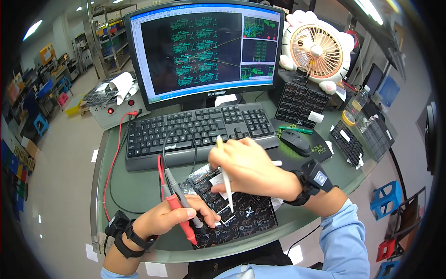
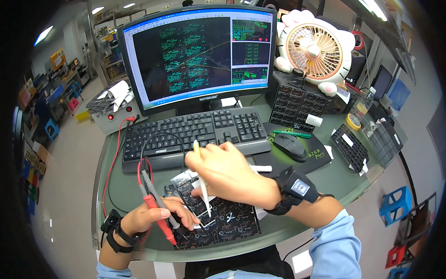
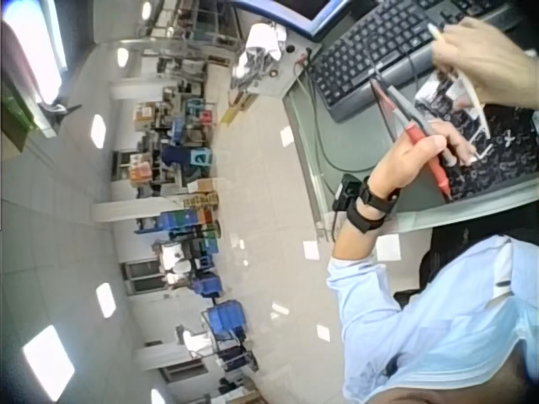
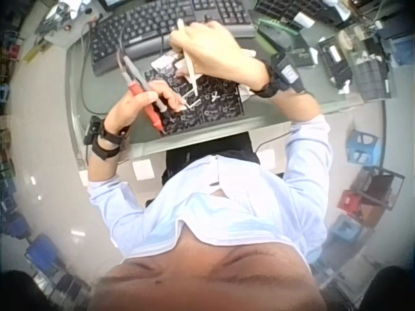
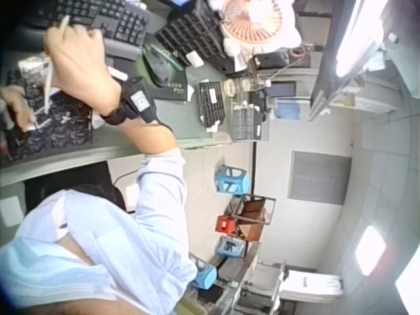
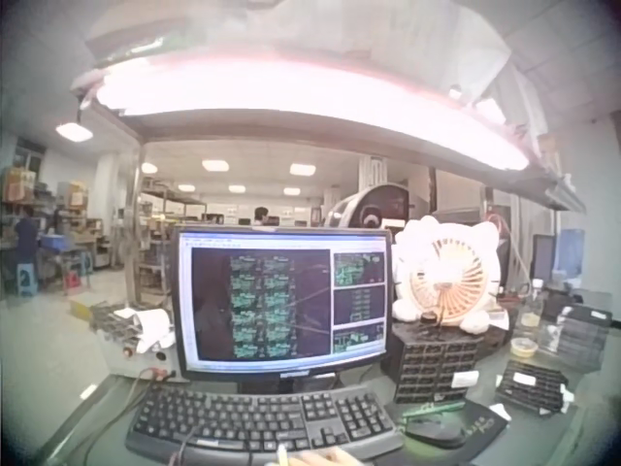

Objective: Testing a printed circuit board using multimeter probes and a computer interface.

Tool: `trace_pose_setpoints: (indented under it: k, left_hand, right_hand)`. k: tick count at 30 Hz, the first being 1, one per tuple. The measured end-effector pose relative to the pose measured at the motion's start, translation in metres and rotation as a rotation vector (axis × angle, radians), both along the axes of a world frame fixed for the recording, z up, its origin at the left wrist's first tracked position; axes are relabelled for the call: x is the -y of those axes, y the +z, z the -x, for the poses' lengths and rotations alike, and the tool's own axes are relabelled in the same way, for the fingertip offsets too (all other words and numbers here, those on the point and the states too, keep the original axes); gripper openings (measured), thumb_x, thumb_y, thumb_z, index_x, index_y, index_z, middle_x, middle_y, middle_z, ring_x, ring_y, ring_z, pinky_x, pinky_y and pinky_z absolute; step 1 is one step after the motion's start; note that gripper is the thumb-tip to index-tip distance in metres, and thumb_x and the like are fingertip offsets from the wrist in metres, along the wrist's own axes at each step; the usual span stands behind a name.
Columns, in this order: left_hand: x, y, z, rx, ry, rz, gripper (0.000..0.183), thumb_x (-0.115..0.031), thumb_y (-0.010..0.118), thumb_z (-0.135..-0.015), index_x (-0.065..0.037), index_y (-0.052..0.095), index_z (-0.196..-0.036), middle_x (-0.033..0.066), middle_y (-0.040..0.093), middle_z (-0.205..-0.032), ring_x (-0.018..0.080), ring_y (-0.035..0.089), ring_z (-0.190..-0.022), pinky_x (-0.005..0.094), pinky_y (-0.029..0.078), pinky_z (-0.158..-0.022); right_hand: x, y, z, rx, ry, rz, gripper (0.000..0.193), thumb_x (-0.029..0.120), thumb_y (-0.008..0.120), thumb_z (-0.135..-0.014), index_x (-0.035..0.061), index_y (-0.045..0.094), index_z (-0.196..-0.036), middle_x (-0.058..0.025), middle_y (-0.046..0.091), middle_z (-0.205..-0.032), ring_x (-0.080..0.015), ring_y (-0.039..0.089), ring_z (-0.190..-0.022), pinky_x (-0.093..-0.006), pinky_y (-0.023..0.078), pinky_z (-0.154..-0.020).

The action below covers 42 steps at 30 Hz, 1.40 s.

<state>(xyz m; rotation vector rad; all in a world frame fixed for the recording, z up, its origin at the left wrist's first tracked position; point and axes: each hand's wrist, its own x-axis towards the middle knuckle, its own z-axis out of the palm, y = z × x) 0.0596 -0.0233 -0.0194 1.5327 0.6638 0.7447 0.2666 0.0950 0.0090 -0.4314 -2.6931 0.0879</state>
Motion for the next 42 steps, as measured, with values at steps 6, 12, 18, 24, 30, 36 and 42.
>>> trace_pose_setpoints:
  k: [6, 12, 18, 24, 30, 36, 42]
  left_hand:
    - [0.008, 0.001, -0.005, 0.036, 0.082, 0.077, 0.047, -0.036, 0.040, -0.092, 0.004, 0.064, -0.093, 0.0179, 0.066, -0.094, 0.0328, 0.061, -0.105, 0.0418, 0.040, -0.098]
    - [0.005, -0.004, -0.001, 0.081, 0.034, 0.114, 0.042, -0.031, 0.041, -0.092, 0.005, 0.063, -0.098, 0.0181, 0.066, -0.102, 0.0293, 0.059, -0.107, 0.0403, 0.041, -0.099]
    - [0.000, -0.004, -0.002, 0.008, 0.076, 0.054, 0.048, -0.039, 0.044, -0.088, 0.004, 0.063, -0.097, 0.0187, 0.067, -0.091, 0.0362, 0.062, -0.104, 0.0428, 0.043, -0.097]
    - [-0.002, -0.005, 0.001, 0.099, 0.038, 0.112, 0.052, -0.036, 0.034, -0.092, 0.009, 0.058, -0.105, 0.0226, 0.063, -0.108, 0.0298, 0.060, -0.104, 0.0399, 0.040, -0.100]
    - [-0.001, -0.006, -0.009, 0.176, 0.207, 0.112, 0.056, -0.041, 0.028, -0.092, 0.005, 0.059, -0.097, 0.0225, 0.064, -0.100, 0.0341, 0.062, -0.100, 0.0448, 0.041, -0.097]
    - [-0.008, -0.004, -0.027, 0.076, 0.522, 0.129, 0.074, -0.055, 0.012, -0.096, 0.003, 0.059, -0.089, 0.0169, 0.065, -0.084, 0.0271, 0.065, -0.086, 0.0390, 0.049, -0.084]
    - [-0.006, -0.010, -0.030, 0.085, 0.614, -0.015, 0.076, -0.058, 0.011, -0.094, 0.002, 0.056, -0.081, 0.0149, 0.062, -0.071, 0.0231, 0.062, -0.067, 0.0347, 0.051, -0.067]
  right_hand:
    - [0.009, 0.004, 0.007, -0.002, 0.063, 0.094, 0.049, 0.039, 0.080, -0.066, 0.0088, 0.051, -0.092, -0.0071, 0.059, -0.086, -0.0271, 0.060, -0.087, -0.0379, 0.043, -0.075]
    - [0.007, 0.013, 0.029, -0.033, 0.105, 0.739, 0.040, 0.042, 0.065, -0.087, 0.0026, 0.060, -0.093, -0.0086, 0.063, -0.076, -0.0210, 0.062, -0.068, -0.0325, 0.048, -0.062]
    - [0.019, 0.023, 0.041, 0.116, 0.245, 1.143, 0.035, 0.032, 0.061, -0.093, -0.0016, 0.056, -0.098, -0.0089, 0.065, -0.075, -0.0113, 0.063, -0.071, -0.0256, 0.049, -0.064]
    - [0.003, 0.018, 0.015, -0.439, 0.171, 1.248, 0.021, 0.024, 0.063, -0.091, 0.0051, 0.054, -0.088, 0.0023, 0.050, -0.060, -0.0065, 0.048, -0.054, -0.0220, 0.039, -0.049]
    - [-0.023, -0.008, -0.058, -0.557, 0.089, 1.385, 0.023, 0.020, 0.064, -0.090, 0.0075, 0.048, -0.080, 0.0009, 0.050, -0.063, -0.0048, 0.045, -0.054, -0.0200, 0.033, -0.047]
    - [-0.019, -0.029, -0.080, -0.629, 0.086, 1.630, 0.022, 0.022, 0.063, -0.091, 0.0029, 0.053, -0.088, -0.0095, 0.064, -0.078, -0.0108, 0.062, -0.069, -0.0214, 0.050, -0.062]
    - [-0.013, -0.038, -0.086, -0.617, 0.108, 1.422, 0.021, 0.011, 0.070, -0.084, 0.0048, 0.050, -0.085, -0.0060, 0.060, -0.071, -0.0114, 0.062, -0.065, -0.0292, 0.053, -0.068]
